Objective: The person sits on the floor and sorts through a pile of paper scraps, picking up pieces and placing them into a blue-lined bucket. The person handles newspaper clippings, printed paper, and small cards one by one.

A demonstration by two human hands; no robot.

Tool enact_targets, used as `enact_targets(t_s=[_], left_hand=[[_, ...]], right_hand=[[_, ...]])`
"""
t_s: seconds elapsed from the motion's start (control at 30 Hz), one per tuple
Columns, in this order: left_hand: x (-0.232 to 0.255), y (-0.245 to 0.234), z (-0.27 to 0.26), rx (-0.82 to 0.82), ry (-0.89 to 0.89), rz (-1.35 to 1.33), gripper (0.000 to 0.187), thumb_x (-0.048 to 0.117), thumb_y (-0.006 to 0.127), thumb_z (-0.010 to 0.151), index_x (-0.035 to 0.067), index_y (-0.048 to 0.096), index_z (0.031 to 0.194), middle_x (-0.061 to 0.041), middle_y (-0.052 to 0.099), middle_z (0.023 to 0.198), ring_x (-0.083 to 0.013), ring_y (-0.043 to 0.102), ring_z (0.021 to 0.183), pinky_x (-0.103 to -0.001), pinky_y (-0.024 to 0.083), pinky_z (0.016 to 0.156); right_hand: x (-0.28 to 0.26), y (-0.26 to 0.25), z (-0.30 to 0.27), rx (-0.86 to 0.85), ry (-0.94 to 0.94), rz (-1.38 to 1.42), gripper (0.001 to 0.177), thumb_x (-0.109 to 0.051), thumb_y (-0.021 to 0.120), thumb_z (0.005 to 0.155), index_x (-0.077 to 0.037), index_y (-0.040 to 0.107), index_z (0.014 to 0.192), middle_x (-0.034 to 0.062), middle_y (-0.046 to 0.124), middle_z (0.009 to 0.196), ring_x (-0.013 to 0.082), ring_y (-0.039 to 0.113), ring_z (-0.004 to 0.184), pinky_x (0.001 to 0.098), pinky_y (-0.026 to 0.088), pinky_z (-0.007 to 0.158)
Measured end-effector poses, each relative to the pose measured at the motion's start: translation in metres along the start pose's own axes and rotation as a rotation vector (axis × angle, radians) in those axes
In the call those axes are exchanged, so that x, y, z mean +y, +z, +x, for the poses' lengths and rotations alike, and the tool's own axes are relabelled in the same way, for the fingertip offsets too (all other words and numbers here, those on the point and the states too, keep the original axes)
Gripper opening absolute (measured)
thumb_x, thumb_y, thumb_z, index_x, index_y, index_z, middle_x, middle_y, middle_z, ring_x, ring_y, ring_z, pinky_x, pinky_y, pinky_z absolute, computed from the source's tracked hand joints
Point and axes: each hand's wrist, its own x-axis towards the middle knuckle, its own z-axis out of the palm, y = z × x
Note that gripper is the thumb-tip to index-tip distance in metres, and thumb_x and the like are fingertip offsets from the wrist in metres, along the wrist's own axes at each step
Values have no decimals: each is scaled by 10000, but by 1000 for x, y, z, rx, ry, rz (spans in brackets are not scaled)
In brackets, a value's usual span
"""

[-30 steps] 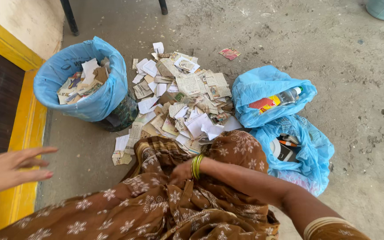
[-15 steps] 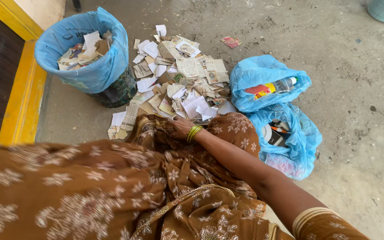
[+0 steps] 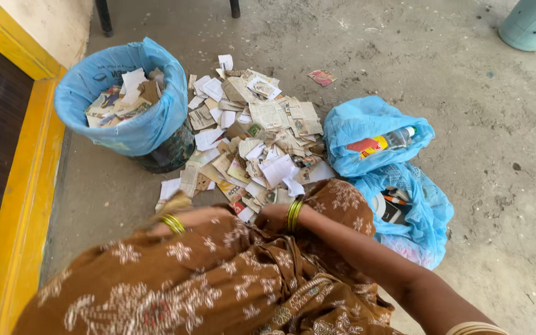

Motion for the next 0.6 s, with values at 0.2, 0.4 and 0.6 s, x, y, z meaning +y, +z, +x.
enact_targets(t_s=[0.2, 0.4, 0.6], left_hand=[[81, -34, 0, -68, 100, 13, 615, 429, 676, 875, 150, 539, 1406, -117, 680, 1340, -240, 661, 1235, -391, 418, 1065], [106, -132, -43, 25, -58, 177, 621, 433, 688, 827, 176, 559, 1377, -123, 710, 1254, -254, 686, 1155, -388, 522, 994], [82, -138, 74, 181, -101, 86, 674, 514, 667, 841, 121, 581, 1383, -130, 743, 1274, -262, 714, 1168, -361, 519, 1034]], right_hand=[[45, -162, -5, 1000, 358, 60, 220, -223, 658, 927, -123, 763, 1093, 105, 781, 1066, 273, 754, 878, 393, 591, 814], [82, -200, 40, 1161, 602, -66, 242, -260, 771, 802, -75, 776, 959, 143, 754, 880, 329, 703, 821, 451, 548, 733], [105, -234, 47, 1120, 302, 579, 101, -142, 757, 910, -48, 719, 906, 88, 725, 774, 166, 590, 629, 323, 477, 584]])
